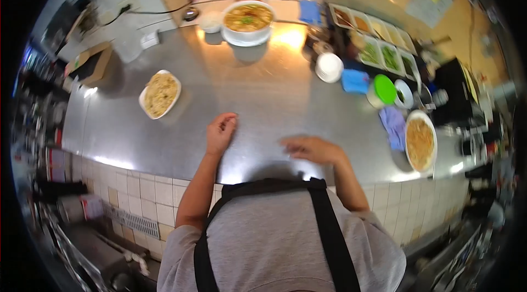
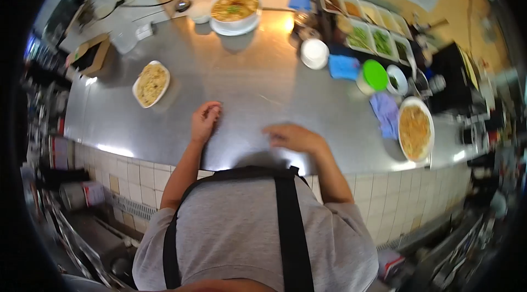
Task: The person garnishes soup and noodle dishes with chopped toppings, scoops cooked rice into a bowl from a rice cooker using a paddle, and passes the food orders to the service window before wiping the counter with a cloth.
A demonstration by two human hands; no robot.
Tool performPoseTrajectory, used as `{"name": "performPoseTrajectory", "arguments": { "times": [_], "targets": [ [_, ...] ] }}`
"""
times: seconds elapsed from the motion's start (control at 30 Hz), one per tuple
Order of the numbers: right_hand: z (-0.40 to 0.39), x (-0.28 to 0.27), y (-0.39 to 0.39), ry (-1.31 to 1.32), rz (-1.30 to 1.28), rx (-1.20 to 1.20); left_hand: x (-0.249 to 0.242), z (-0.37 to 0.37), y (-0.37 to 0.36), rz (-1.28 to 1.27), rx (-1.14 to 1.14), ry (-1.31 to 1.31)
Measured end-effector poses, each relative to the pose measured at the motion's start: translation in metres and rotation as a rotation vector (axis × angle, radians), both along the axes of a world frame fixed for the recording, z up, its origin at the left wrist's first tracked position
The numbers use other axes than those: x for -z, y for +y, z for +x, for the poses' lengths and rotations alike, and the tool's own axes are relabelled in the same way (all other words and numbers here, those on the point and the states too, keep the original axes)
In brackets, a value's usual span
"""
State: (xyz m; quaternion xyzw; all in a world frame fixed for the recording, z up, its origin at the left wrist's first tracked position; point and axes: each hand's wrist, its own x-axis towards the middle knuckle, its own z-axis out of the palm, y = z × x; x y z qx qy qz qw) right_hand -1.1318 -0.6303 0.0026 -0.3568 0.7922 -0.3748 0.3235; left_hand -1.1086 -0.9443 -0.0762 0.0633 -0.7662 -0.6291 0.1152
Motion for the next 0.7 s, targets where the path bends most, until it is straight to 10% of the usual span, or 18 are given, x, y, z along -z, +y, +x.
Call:
{"name": "performPoseTrajectory", "arguments": {
  "times": [0.1,0.23,0.43,0.7],
  "targets": [
    [-0.01,-0.014,0.069,0.523,0.171,0.276,-0.004,0.0,0.006,0.055,0.043,-0.007],
    [-0.064,-0.024,0.13,0.39,0.28,0.724,0.002,-0.001,0.006,-0.012,0.046,-0.013],
    [-0.144,0.054,0.127,0.798,0.523,0.829,0.005,0.0,0.003,-0.127,-0.028,-0.006],
    [-0.033,0.03,0.053,0.855,0.346,0.579,0.0,0.008,0.022,-0.26,-0.132,0.076]
  ]
}}
